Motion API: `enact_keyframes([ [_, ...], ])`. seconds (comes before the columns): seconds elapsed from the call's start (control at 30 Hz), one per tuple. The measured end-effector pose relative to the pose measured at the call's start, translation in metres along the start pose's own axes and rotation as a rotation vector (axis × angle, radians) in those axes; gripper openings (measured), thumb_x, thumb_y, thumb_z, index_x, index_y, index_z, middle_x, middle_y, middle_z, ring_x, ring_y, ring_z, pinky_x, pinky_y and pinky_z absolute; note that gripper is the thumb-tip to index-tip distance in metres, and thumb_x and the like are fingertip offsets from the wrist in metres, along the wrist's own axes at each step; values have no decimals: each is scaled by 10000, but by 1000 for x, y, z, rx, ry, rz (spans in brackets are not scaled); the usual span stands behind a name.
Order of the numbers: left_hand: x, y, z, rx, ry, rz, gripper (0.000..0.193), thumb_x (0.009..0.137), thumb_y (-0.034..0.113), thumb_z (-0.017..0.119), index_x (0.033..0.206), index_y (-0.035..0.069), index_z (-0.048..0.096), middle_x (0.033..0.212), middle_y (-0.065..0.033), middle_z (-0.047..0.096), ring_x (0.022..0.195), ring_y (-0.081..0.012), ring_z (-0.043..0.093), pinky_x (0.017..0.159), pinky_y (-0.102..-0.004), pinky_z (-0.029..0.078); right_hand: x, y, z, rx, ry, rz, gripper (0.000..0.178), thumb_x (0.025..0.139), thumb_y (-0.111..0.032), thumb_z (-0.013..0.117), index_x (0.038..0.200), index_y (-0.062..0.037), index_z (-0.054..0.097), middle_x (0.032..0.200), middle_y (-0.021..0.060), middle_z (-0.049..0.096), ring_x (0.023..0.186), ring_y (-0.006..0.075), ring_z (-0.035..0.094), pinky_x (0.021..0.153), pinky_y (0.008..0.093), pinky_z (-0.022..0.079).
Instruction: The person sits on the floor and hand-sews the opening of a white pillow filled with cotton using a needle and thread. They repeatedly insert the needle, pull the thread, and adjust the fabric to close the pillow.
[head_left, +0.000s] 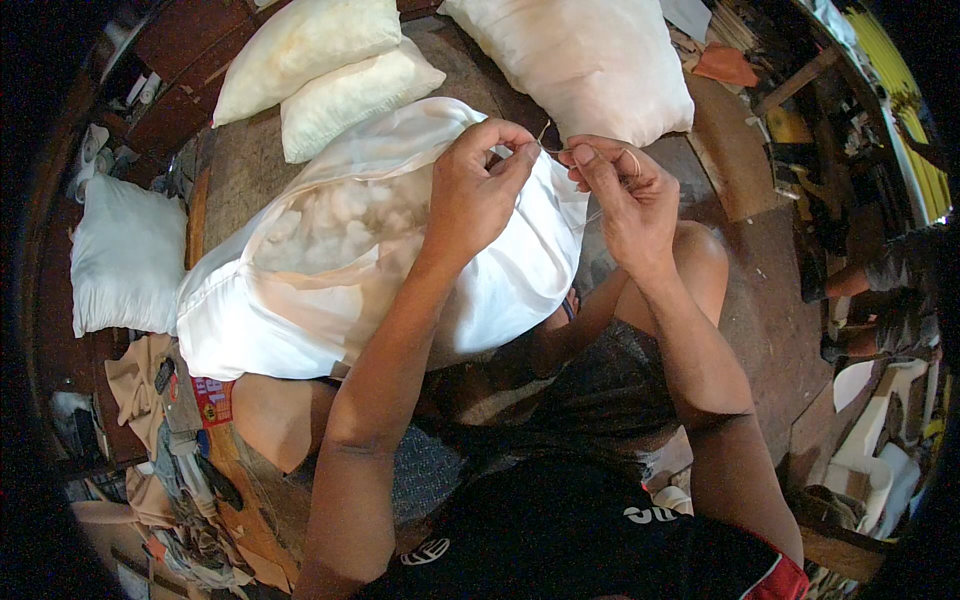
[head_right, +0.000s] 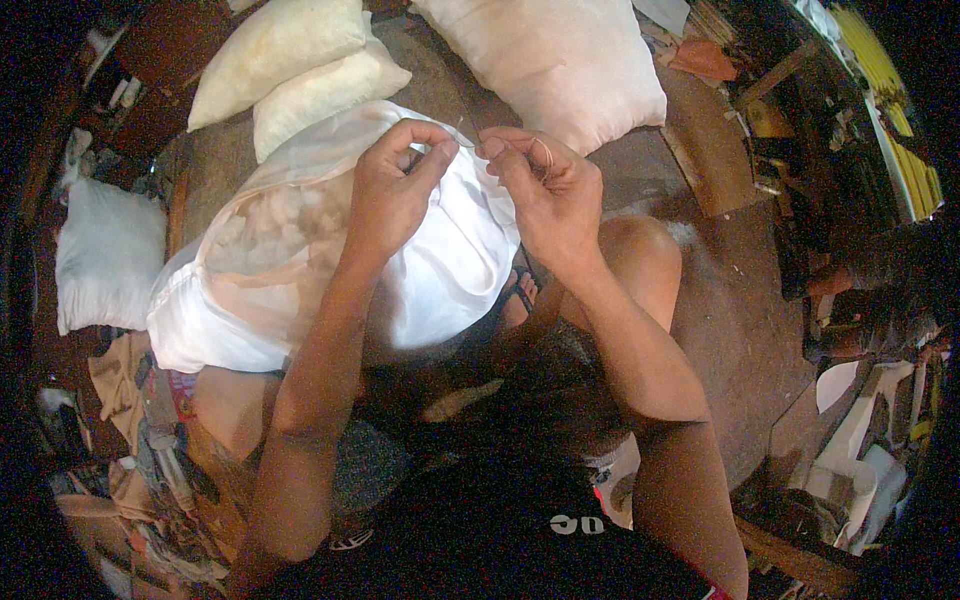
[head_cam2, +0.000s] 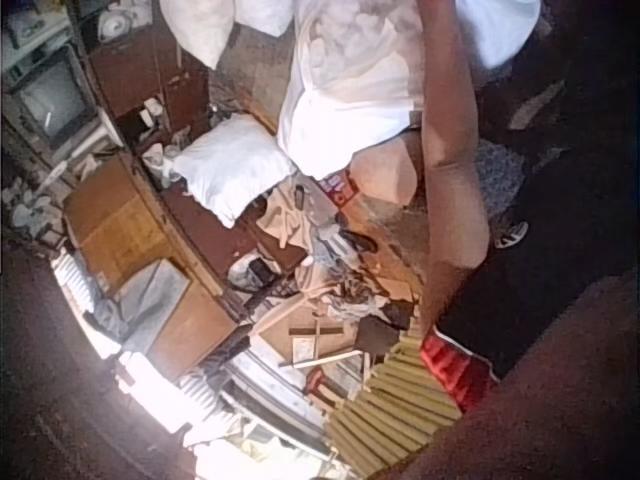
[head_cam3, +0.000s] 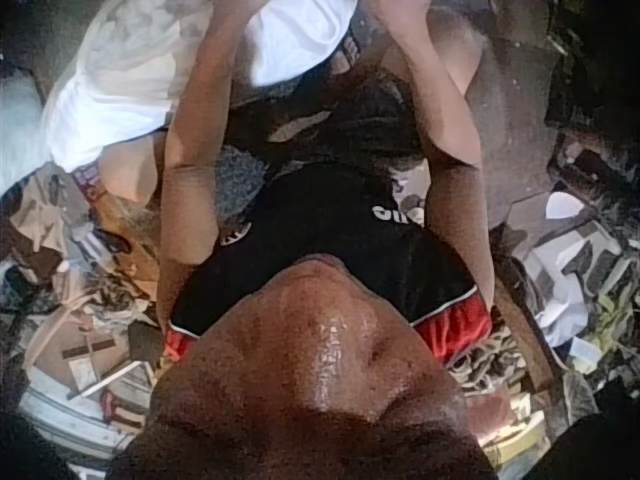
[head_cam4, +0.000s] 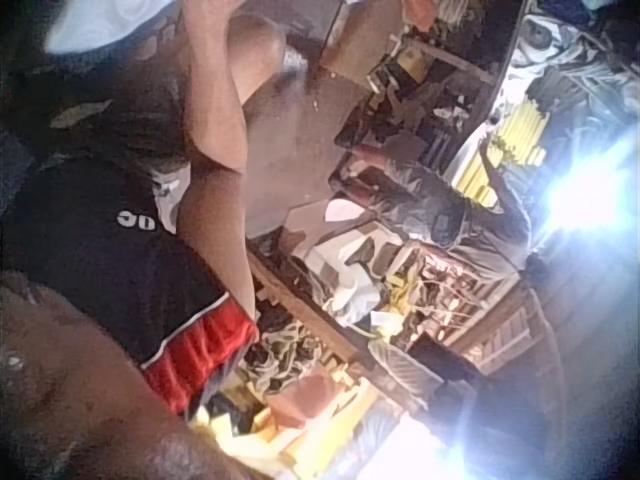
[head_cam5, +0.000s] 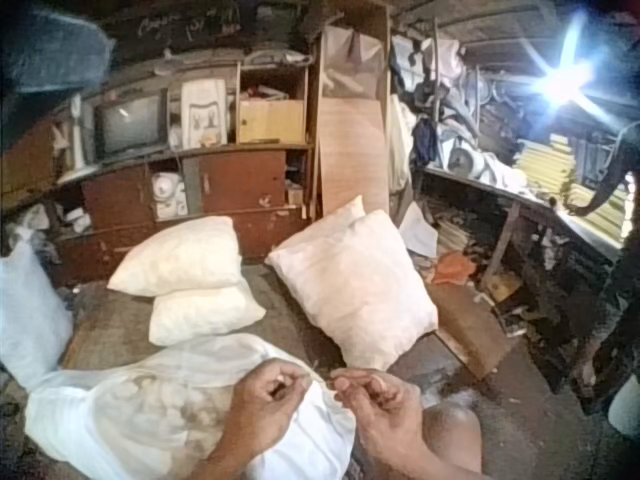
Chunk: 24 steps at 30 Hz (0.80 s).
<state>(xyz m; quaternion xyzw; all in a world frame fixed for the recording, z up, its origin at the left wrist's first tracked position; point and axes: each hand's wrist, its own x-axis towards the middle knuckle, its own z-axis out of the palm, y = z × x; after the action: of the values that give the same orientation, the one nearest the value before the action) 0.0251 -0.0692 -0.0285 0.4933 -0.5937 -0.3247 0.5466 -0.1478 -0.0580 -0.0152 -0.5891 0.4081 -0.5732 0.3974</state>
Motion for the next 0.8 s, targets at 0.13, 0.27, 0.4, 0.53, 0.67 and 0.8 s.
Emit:
enact_keyframes([
  [0.13, 0, 1, 0, -6, 0, 0, 98, 903, 126, 729, 931, 38, 698, 827, -52, 686, 654, -131, 577, 624, -293, 480, 0, 2, 0, -13, 2, 9, 167, 986, -65, 641, 1064, 37, 749, 930, 63, 760, 786, 83, 650, 710, 240, 525],
  [0.27, 0, 2, 0, -11, -13, -32, 96, 903, 126, 729, 929, 37, 702, 828, -54, 686, 640, -131, 569, 615, -293, 477, 2, 2, 1, 11, 9, 8, 172, 988, -54, 624, 1063, 39, 748, 950, 68, 760, 793, 88, 652, 711, 243, 528],
  [0.4, -2, 4, 2, 13, -30, -31, 96, 907, 128, 729, 934, 38, 713, 841, -62, 693, 666, -141, 581, 630, -300, 485, 3, 7, 0, 11, 30, -25, 175, 990, -63, 633, 1071, 37, 752, 948, 65, 757, 793, 91, 652, 708, 244, 525],
  [0.53, -2, 0, 1, 89, -69, 113, 118, 922, 139, 720, 980, 37, 734, 876, -81, 712, 755, -154, 635, 694, -296, 503, 2, 4, 1, -11, 52, -28, 184, 984, -87, 671, 1108, 18, 758, 970, 70, 749, 819, 102, 655, 720, 241, 511],
  [0.67, -1, 10, -1, 5, -21, 273, 192, 976, 165, 678, 1062, 8, 747, 936, -89, 740, 868, -164, 682, 808, -299, 526, -1, -4, 1, -29, 38, -130, 197, 969, -85, 696, 1138, -9, 763, 977, 73, 728, 841, 116, 645, 743, 247, 500],
  [0.8, -5, 31, -4, -518, -97, -231, 235, 1014, 206, 655, 1073, -2, 746, 997, -56, 744, 913, -147, 673, 863, -316, 534, -2, 5, -1, 43, -83, -185, 214, 984, -65, 673, 1177, -11, 749, 977, 45, 702, 809, 90, 612, 710, 228, 481],
])
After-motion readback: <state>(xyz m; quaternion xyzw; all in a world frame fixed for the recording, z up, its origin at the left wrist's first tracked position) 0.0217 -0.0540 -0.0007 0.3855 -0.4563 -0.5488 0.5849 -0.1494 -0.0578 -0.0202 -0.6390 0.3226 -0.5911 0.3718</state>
